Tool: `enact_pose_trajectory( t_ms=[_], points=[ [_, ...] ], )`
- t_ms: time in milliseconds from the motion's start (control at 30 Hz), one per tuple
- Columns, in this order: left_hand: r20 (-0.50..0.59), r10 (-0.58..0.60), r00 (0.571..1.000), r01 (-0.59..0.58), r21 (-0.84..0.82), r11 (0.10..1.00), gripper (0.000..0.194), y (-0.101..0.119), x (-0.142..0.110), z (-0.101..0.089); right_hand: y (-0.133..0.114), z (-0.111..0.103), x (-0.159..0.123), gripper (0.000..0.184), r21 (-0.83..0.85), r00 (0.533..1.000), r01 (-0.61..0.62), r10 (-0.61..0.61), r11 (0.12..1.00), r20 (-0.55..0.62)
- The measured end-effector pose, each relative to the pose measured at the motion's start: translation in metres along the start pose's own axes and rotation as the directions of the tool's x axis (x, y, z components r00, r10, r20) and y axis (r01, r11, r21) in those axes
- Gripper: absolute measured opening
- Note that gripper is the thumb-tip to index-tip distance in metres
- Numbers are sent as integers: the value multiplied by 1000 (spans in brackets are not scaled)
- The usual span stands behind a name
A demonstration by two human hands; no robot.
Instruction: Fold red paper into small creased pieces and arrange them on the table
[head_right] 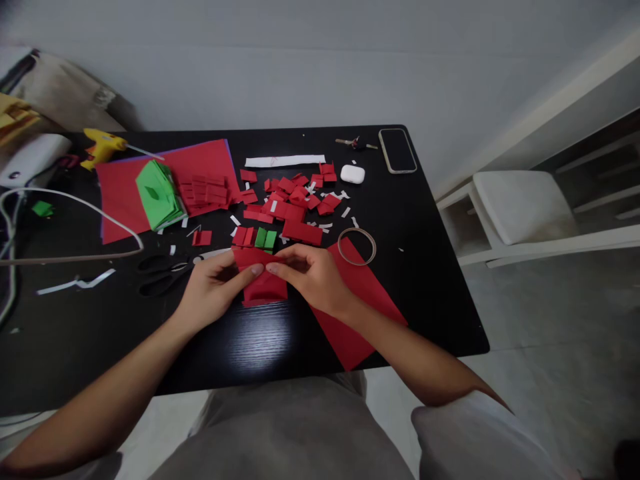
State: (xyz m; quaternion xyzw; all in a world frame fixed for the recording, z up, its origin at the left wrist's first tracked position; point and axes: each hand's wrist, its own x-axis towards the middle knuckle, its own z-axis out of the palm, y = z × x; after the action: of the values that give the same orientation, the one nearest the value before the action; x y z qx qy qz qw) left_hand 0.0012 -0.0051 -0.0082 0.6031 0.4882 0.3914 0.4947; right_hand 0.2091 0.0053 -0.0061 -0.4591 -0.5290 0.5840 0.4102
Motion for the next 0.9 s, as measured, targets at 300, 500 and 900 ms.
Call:
enact_pose_trajectory(
  t_ms=[300,500,900],
  points=[
    [-41,27,999,-26,24,999,20,5,1,-1,0,-2,1,18,-37,1000,20,-20,999,-1],
    [-55,23,998,-20,42,999,20,4,0,1,1,1,-2,17,-48,999,47,-46,998,3],
    [-45,93,995,-89,89,992,17,3,-2,1,1,2,-4,18,-80,997,42,-37,996,64]
  ],
)
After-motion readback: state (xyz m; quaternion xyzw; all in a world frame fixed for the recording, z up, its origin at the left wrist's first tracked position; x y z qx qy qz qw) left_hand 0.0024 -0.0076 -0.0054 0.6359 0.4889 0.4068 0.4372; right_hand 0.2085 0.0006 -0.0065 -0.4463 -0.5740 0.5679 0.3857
